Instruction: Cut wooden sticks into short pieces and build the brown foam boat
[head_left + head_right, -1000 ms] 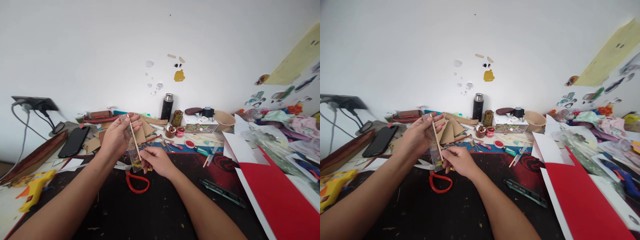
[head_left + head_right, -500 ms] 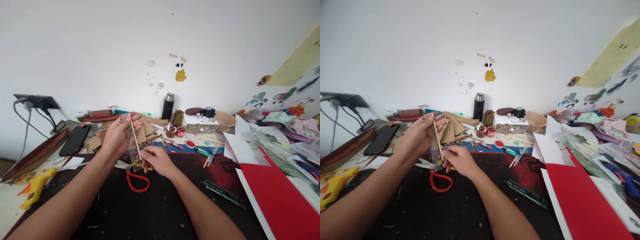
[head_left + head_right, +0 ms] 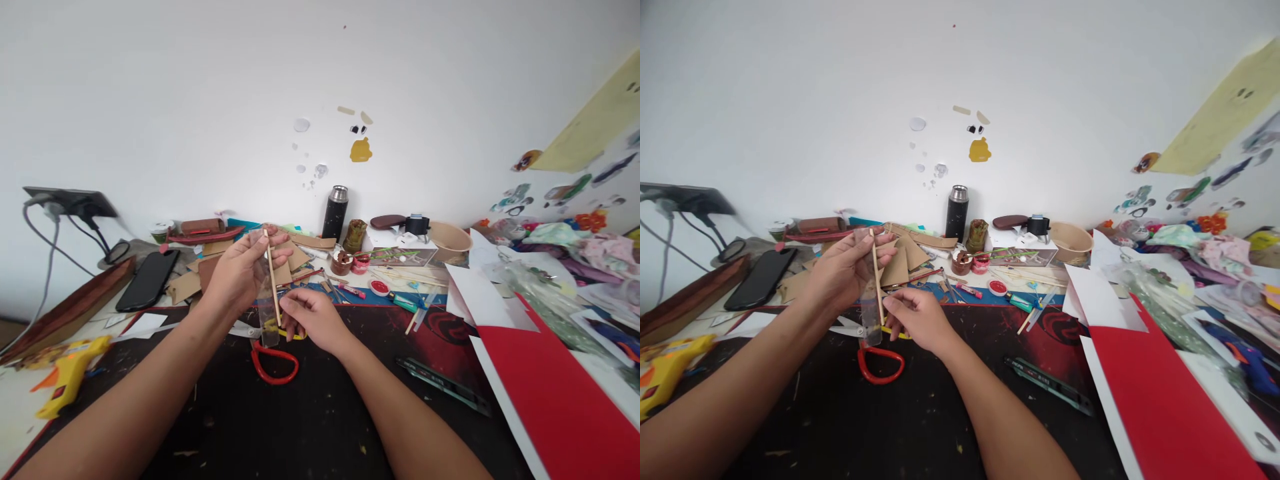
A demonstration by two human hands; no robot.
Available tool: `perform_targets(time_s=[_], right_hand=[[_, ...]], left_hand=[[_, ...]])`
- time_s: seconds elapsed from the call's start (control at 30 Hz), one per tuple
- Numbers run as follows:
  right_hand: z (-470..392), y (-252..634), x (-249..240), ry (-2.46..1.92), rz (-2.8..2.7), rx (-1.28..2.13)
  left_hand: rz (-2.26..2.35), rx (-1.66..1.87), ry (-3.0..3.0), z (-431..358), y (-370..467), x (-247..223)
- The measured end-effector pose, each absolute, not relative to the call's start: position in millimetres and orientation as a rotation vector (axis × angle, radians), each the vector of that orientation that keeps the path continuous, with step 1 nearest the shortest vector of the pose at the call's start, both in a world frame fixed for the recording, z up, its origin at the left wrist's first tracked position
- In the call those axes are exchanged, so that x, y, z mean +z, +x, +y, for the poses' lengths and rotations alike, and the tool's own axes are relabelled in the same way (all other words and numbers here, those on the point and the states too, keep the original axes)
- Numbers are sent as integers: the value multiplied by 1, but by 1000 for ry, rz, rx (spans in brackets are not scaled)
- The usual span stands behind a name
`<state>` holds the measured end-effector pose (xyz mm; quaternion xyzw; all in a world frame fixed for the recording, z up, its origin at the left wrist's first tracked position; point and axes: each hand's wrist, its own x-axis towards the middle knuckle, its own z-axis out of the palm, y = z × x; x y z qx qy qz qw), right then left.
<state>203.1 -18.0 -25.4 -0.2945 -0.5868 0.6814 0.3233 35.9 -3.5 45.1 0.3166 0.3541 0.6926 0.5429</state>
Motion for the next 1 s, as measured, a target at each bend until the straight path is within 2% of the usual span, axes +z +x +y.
perform_targets(time_s=[1.0], right_hand=[[-15,200,-27,-750,-1420,1794]], left_hand=[[903,1442,887,-18,61,38]])
